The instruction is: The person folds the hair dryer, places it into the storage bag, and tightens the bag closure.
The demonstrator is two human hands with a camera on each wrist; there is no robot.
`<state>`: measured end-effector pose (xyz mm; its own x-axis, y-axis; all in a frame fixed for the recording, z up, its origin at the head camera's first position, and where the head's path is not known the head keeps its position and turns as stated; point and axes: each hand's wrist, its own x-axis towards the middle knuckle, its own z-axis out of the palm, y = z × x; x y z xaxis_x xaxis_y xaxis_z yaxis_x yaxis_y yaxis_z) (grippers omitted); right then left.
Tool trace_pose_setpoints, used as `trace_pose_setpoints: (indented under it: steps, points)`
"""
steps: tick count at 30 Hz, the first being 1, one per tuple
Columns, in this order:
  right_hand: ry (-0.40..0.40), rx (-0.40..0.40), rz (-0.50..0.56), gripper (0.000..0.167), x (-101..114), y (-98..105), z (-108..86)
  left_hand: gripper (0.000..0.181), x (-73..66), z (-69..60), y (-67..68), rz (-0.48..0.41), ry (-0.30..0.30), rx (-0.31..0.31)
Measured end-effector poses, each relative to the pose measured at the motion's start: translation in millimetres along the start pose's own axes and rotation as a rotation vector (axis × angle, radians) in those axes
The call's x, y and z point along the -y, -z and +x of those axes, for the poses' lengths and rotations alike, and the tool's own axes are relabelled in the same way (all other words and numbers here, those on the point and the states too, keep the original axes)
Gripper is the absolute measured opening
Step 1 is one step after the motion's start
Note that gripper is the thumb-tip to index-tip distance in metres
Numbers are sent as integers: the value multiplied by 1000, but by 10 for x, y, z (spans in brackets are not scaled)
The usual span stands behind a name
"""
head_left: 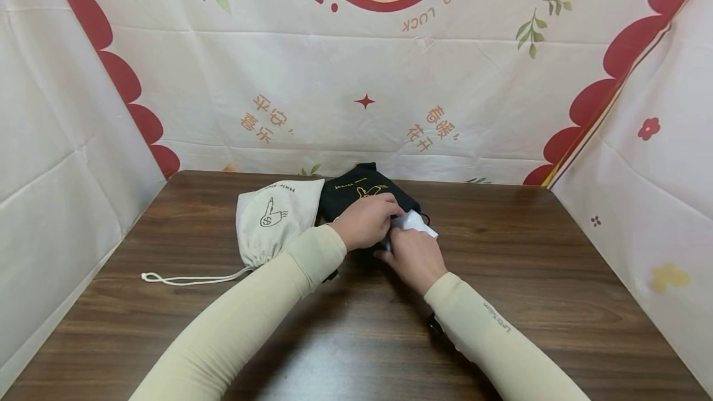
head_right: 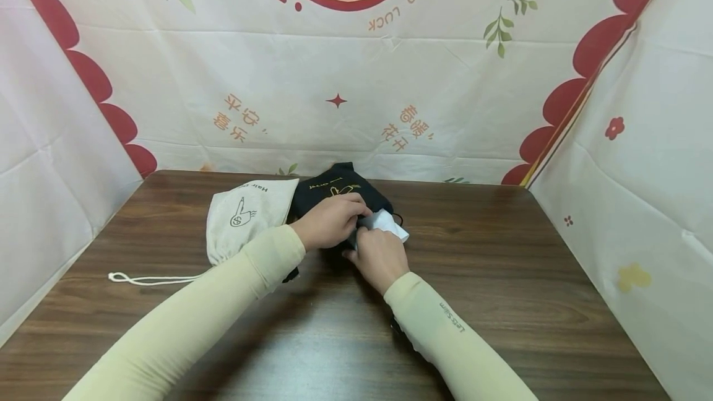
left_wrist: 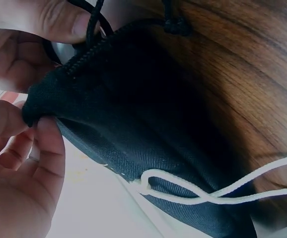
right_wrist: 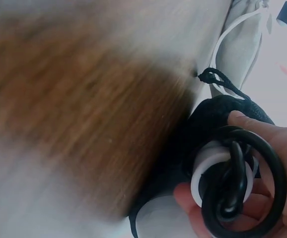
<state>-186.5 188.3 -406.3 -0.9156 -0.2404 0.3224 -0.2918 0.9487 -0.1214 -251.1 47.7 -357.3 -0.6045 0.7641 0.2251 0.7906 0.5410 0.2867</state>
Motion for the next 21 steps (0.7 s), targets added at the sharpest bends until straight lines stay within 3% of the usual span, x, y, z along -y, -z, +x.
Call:
trace_pose_setpoints:
  steps: [5,12,21]
  points:
    - [-7,20,11,33,-7,-7,16,30,3,0,-10,-2,19,-1]
    - [38,146,-22,24,11,17,-9,31,41,-38,-49,-34,72,15]
    - [69,185,-73,34,27,63,-67,29,84,-62,-111,-35,120,-46]
